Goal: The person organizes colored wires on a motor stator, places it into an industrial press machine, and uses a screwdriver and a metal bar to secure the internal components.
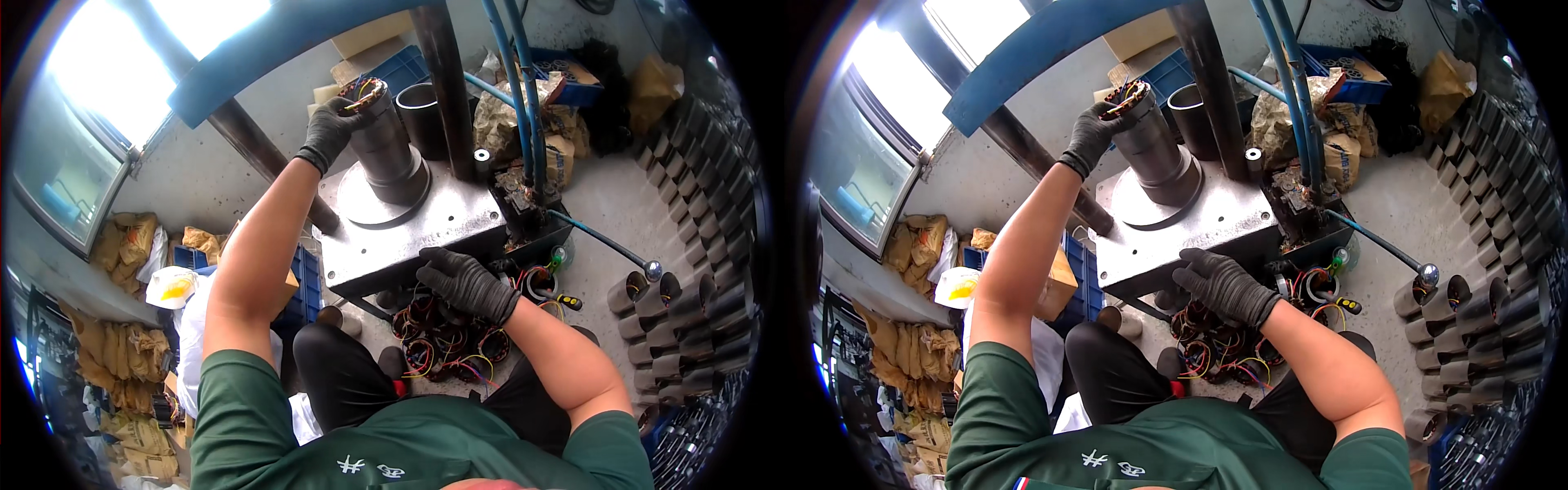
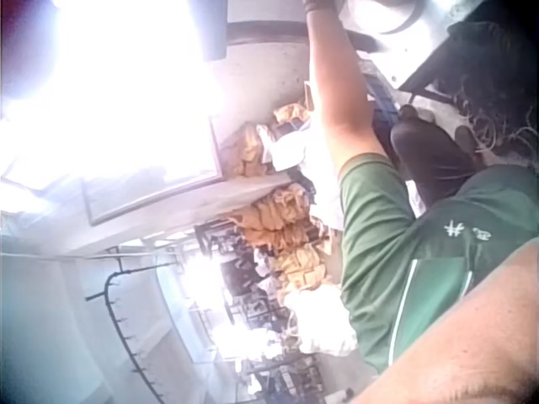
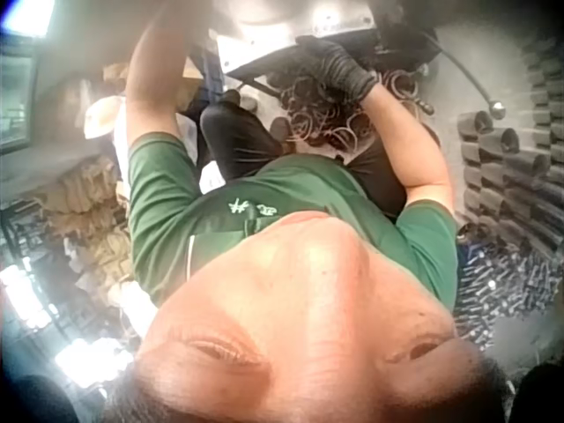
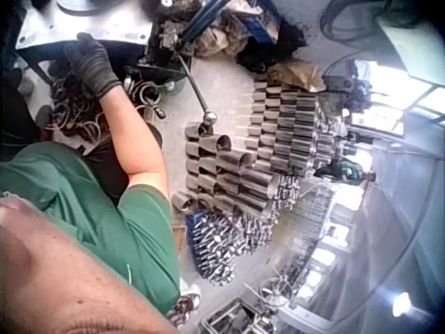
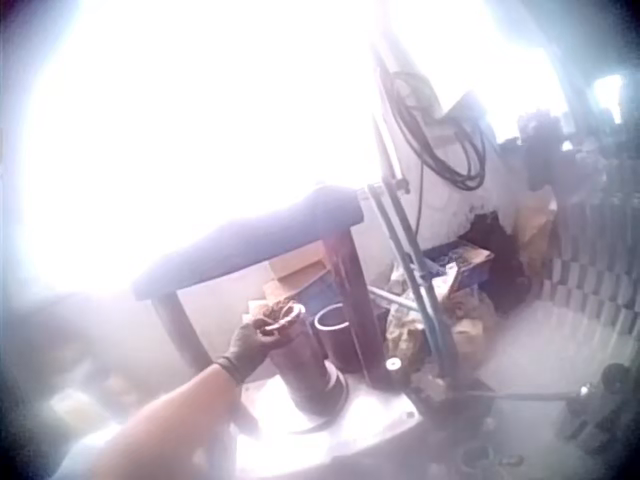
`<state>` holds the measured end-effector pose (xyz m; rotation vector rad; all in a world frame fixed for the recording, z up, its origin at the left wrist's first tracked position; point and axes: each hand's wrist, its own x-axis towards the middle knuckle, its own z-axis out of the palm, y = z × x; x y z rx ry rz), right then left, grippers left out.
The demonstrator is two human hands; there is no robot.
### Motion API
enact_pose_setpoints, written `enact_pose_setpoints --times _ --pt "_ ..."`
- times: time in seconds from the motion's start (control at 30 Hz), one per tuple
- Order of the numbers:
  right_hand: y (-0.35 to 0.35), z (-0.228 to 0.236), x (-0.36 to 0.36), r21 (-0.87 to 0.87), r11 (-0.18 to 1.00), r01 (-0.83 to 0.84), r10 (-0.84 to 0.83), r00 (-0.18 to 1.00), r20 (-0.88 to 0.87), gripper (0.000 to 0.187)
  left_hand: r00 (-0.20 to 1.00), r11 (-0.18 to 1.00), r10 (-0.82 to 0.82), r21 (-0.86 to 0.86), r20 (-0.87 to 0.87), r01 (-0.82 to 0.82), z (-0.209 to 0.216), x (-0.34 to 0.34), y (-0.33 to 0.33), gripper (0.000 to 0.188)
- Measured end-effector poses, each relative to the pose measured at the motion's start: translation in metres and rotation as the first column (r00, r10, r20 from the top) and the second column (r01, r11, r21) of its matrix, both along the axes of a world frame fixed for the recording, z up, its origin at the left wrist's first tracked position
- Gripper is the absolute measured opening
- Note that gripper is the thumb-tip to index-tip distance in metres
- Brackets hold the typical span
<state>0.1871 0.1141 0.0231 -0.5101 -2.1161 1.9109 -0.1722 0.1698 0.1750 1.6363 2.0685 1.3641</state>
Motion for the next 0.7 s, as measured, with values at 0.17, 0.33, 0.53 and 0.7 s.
enact_pose_setpoints --times 0.17,0.33,0.53,0.7 --pt "0.003 0.003 0.005 -0.053 0.998 -0.015 0.017 0.999 0.031 0.066 0.989 0.998 0.059 -0.009 -0.135 -0.061 0.004 0.019 0.000 0.043" --pt "0.001 0.017 0.011 0.023 0.998 -0.050 0.049 0.997 0.053 0.060 0.951 0.983 0.172 -0.011 -0.259 -0.181 0.002 0.030 -0.003 0.046" --pt "-0.003 0.020 0.018 -0.044 0.995 -0.085 0.087 0.995 0.044 0.055 0.953 0.986 0.164 0.055 -0.255 -0.155 -0.006 0.025 0.000 0.042" --pt "0.000 0.021 0.018 0.330 0.914 -0.235 0.165 0.960 0.226 0.060 0.938 0.994 0.066 -0.058 -0.340 -0.091 0.007 0.013 -0.009 0.051"
